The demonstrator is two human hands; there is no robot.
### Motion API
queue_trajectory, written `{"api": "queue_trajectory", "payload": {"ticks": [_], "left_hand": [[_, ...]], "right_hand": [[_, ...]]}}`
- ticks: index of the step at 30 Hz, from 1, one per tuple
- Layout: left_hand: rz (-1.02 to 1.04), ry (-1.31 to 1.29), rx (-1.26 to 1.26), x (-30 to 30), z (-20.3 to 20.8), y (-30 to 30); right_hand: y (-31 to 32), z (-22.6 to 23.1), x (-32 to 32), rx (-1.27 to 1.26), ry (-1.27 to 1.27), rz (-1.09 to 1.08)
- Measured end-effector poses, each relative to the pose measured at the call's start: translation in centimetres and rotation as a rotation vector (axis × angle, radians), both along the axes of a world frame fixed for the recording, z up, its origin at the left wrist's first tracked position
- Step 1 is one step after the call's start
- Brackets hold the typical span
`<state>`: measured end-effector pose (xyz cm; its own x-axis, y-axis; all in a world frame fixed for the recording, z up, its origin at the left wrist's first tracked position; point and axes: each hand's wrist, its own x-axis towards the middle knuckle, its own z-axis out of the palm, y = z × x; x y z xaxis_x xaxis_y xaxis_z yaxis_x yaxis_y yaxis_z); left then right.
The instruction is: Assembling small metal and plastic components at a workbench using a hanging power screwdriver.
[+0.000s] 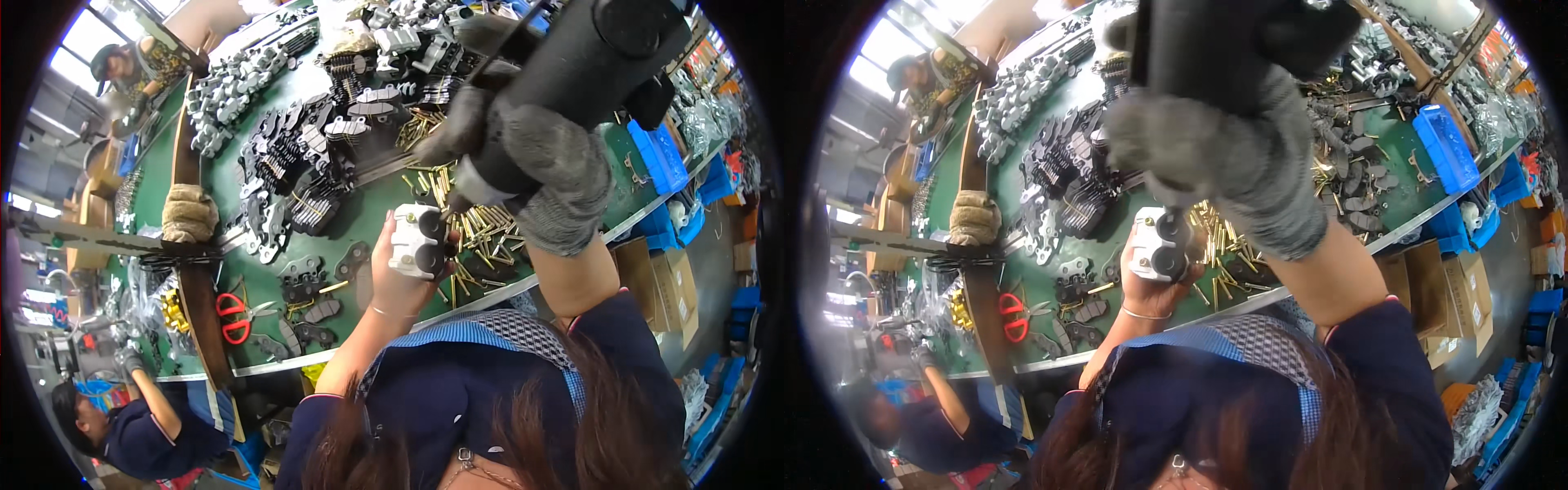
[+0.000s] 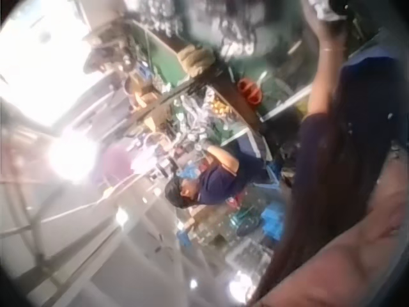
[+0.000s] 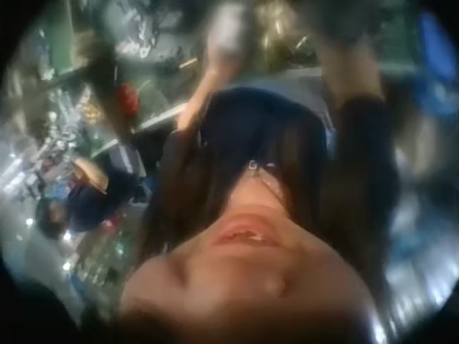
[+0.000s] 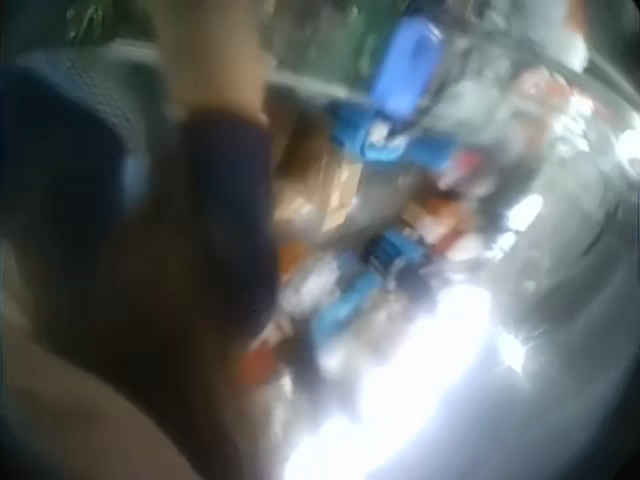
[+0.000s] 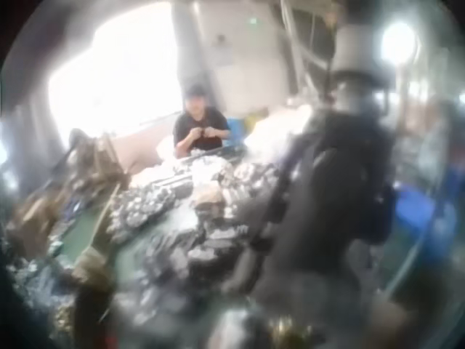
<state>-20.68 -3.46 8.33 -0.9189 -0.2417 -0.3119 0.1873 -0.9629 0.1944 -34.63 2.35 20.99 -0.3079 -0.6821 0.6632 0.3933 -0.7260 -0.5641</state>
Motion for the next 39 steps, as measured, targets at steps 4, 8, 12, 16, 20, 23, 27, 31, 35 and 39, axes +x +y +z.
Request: {"api": "queue_trajectory", "payload": {"ticks": [4,8,12,16,20,23,27,31,35,39], "left_hand": [[0.065,-0.089,-0.064,1.1,0.7,0.5],[-0.058,0.100,-0.008,2.1,-0.7,0.1],[-0.031,0.081,-0.039,1.8,-0.4,0.5],[0.021,-0.012,-0.032,1.4,0.8,0.8],[-0.013,-0.034,-0.029,1.3,0.3,0.9],[-0.088,-0.022,-0.063,1.5,-0.4,1.0],[-0.077,-0.088,-0.011,1.5,-0.1,1.7],[-0.163,-0.059,0.021,1.2,-0.2,2.0],[-0.250,-0.132,0.044,1.2,-0.6,2.5],[-0.272,-0.115,0.046,1.3,-1.3,2.7]], "right_hand": [[-1.6,-0.3,2.3,0.178,-0.063,-0.128],[-1.0,0.1,3.6,0.362,-0.056,-0.183],[-0.3,1.0,4.0,0.416,-0.120,-0.192],[-0.8,0.5,3.7,0.385,-0.069,-0.259],[-1.4,-0.5,3.0,0.299,0.088,-0.378],[-1.4,-1.2,2.8,0.305,0.131,-0.409],[-0.8,-1.4,2.8,0.408,0.164,-0.304],[-0.2,-1.6,2.4,0.494,0.181,-0.219],[0.7,-1.7,1.9,0.554,0.169,-0.140],[0.9,-2.6,1.5,0.536,0.090,-0.041]]}}
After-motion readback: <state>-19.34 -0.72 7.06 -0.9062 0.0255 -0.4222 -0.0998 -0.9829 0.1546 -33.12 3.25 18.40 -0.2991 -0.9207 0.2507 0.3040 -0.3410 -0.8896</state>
